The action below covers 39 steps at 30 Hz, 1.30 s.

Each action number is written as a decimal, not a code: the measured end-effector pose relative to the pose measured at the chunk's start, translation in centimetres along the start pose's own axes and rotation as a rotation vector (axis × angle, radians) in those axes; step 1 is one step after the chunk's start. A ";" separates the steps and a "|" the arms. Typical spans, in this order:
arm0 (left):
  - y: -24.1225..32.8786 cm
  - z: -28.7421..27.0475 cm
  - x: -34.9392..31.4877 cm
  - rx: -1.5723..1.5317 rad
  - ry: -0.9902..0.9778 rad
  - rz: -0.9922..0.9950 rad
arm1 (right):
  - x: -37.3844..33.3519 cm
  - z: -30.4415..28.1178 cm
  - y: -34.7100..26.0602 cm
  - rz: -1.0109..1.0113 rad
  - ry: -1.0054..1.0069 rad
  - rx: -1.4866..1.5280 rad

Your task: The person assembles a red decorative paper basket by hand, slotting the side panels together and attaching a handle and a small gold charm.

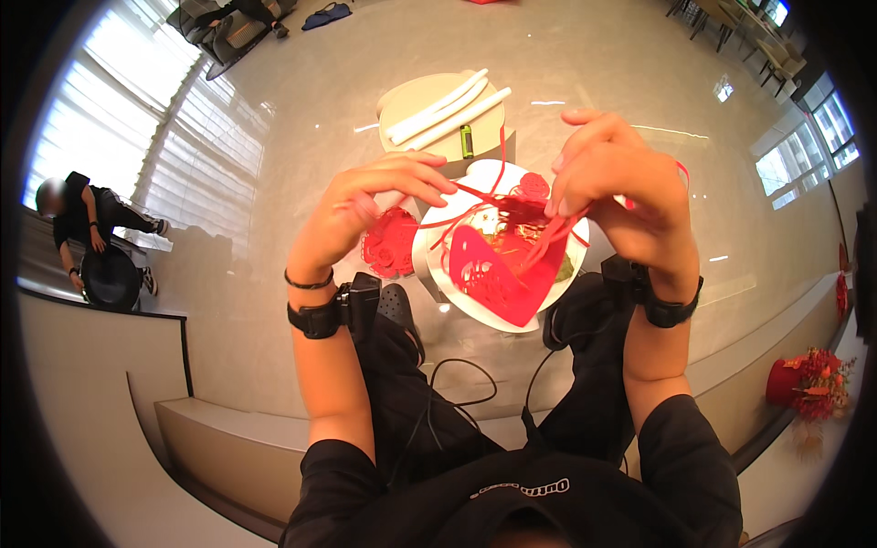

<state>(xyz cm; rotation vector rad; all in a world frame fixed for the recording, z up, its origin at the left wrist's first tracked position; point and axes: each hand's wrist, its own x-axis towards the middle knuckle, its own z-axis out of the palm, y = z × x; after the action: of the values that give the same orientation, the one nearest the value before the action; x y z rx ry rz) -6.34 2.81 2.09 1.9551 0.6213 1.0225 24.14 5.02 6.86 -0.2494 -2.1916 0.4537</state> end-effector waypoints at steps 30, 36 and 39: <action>1.4 4.5 1.5 0.057 0.288 -0.290 | 0.0 4.0 1.4 0.434 0.030 0.051; 1.0 4.8 1.9 0.041 0.387 -0.315 | 0.0 3.7 1.9 0.484 0.050 0.055; 0.9 4.7 1.8 -0.011 0.386 -0.338 | -0.1 3.8 2.0 0.433 0.086 0.068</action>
<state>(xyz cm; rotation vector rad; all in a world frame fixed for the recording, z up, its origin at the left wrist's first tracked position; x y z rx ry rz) -1.40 1.53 2.09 1.5783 1.1141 1.1860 21.25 5.91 3.83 -0.6995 -2.0312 0.7396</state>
